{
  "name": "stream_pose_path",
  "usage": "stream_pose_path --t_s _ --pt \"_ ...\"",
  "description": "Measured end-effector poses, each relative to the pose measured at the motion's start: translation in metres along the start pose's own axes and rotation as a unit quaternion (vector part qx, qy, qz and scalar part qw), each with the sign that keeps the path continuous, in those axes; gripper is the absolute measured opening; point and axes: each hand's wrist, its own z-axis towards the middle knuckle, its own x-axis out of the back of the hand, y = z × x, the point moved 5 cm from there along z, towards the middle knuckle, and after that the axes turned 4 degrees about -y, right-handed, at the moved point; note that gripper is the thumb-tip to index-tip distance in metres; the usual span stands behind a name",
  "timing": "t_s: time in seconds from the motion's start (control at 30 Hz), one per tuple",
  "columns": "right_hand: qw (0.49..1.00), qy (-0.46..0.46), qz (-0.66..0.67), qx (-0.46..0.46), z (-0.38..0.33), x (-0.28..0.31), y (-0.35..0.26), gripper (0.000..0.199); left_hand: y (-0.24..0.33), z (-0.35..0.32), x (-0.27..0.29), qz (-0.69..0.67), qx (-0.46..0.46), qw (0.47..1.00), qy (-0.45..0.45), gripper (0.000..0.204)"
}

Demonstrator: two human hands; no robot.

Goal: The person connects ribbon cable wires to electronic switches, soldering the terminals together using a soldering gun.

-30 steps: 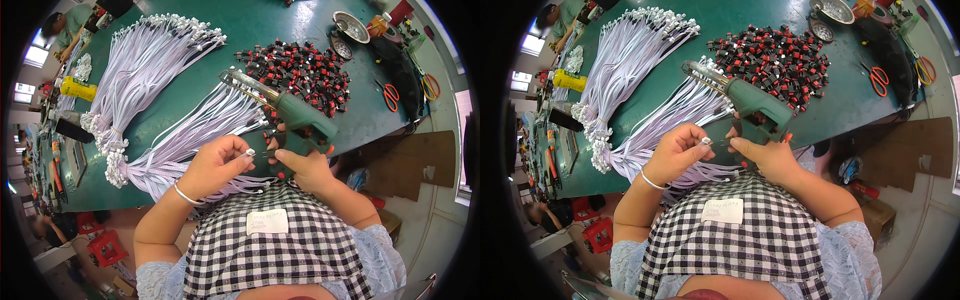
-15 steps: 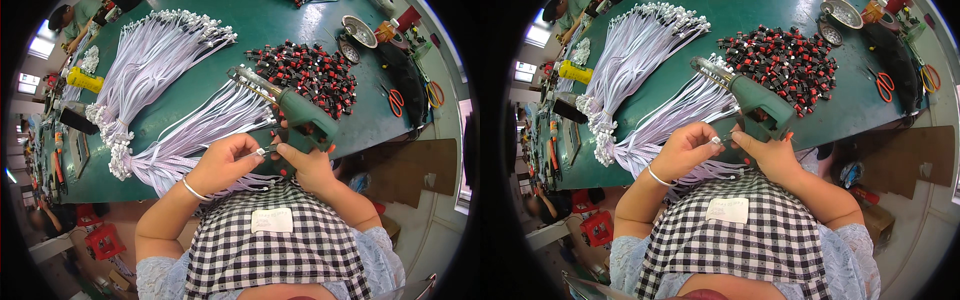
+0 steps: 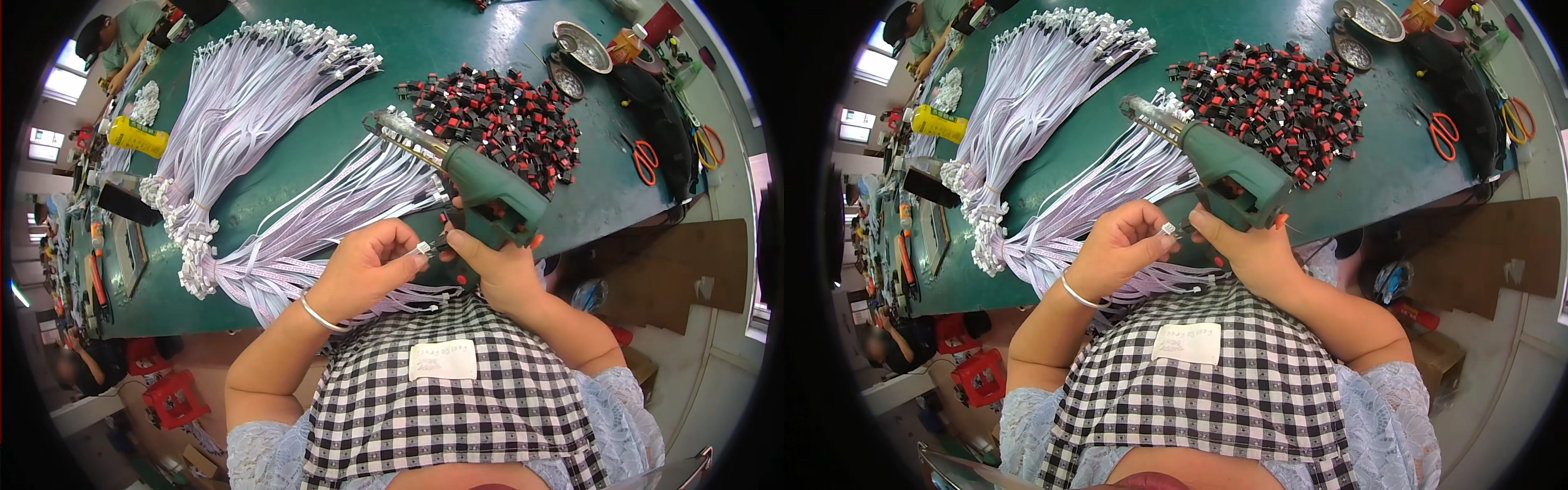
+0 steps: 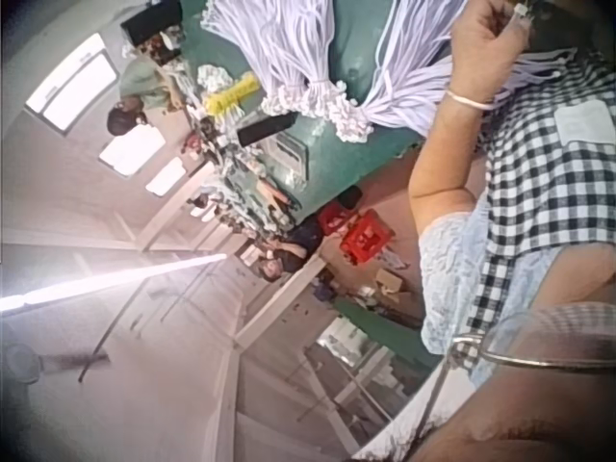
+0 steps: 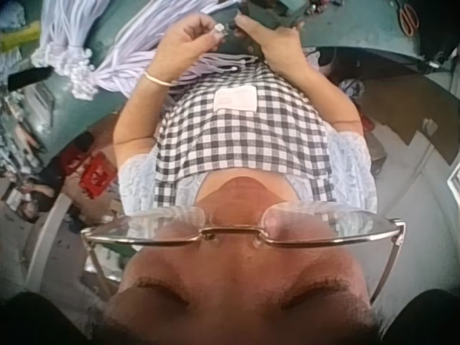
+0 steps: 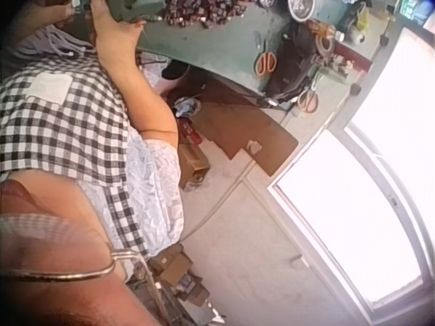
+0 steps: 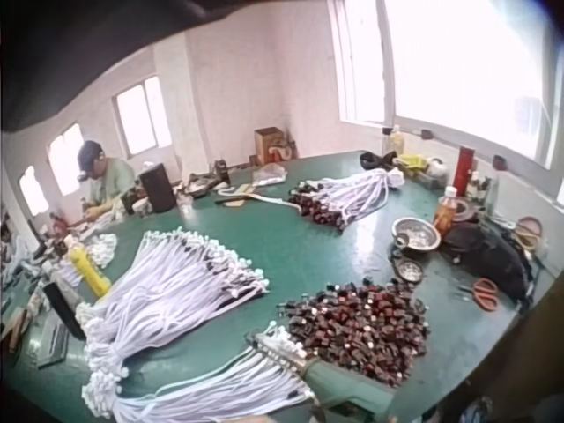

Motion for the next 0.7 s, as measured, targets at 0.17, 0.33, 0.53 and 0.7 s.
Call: stream_pose_path --t_s 0.17,0.33,0.53,0.7 --pt "1.0 0.005 0.005 -0.023 0.0 -0.002 0.001 0.038 0.008 0.002 -0.005 0.035 -0.115 0.993 0.012 0.008" --pt "1.0 0.003 0.003 -0.026 -0.002 -0.002 0.003 0.038 0.007 0.002 -0.007 0.047 -0.144 0.988 0.011 0.01" --pt "1.0 0.002 -0.003 -0.018 -0.004 -0.001 0.004 0.037 0.003 0.001 -0.009 0.084 -0.154 0.984 0.017 0.011" --pt "0.998 0.02 -0.004 0.056 0.0 -0.001 0.0 0.022 0.001 0.004 -0.004 0.106 -0.14 0.984 0.042 0.01"
